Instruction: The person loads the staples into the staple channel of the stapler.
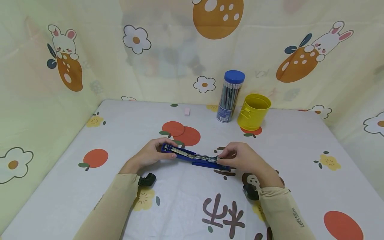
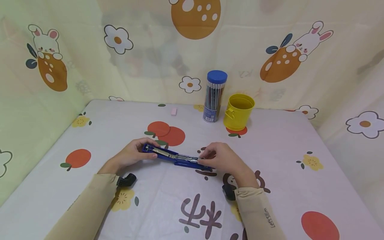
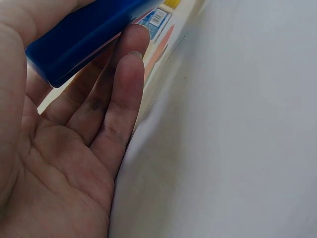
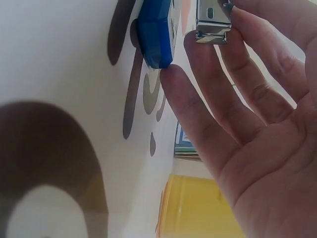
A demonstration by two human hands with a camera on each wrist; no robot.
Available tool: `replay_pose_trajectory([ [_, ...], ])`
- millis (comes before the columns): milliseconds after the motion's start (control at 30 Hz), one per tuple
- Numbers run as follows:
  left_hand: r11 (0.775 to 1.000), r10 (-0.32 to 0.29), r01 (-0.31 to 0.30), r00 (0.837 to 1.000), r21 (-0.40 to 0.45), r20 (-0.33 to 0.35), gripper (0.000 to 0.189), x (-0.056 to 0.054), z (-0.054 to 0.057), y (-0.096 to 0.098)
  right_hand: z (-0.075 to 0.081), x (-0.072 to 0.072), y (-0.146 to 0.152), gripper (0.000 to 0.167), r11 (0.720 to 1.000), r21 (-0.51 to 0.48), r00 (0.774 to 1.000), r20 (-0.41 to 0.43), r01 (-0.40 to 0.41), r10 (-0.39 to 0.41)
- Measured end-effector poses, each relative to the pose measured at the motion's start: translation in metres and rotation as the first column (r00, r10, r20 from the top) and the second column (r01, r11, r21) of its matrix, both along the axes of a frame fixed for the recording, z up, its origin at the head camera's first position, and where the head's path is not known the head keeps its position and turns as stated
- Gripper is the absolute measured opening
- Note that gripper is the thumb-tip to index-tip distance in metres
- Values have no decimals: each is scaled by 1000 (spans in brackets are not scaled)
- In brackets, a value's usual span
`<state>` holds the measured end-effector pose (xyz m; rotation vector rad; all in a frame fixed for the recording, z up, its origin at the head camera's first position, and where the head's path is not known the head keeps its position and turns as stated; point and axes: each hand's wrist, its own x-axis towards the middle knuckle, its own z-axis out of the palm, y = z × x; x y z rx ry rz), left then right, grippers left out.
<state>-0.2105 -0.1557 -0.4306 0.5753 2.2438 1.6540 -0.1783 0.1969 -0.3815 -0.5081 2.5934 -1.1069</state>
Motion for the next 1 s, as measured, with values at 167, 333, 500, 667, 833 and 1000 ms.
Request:
replay_pose_trajectory([
  [167, 1000, -6, 5, 1000, 11, 7, 40, 0, -1, 0, 0, 0, -1, 13, 1000, 12, 1000, -1, -8, 8],
  [333, 1000, -5, 5, 1000, 5, 4, 39, 0, -2, -1, 1, -1, -2, 17, 999, 40, 1000, 11, 4, -4],
  [500, 1000, -5, 5, 1000, 3, 1, 39, -1, -2, -1, 3, 0, -3, 21, 998, 59, 1000, 23, 8, -9],
  [667, 1000, -9, 9, 1000, 3, 8, 40, -1, -2, -1, 4, 0, -4, 20, 997, 70, 999, 30, 10, -12],
  [833, 1000, -5, 5, 1000, -2, 17, 40, 0, 0, 0, 5, 1, -4, 19, 997, 73, 1000, 26, 14, -16],
  [1000, 1000, -3, 3, 1000, -6, 25, 40, 0, 0, 0, 5, 0, -3, 20, 997, 77, 999, 23, 21, -23],
])
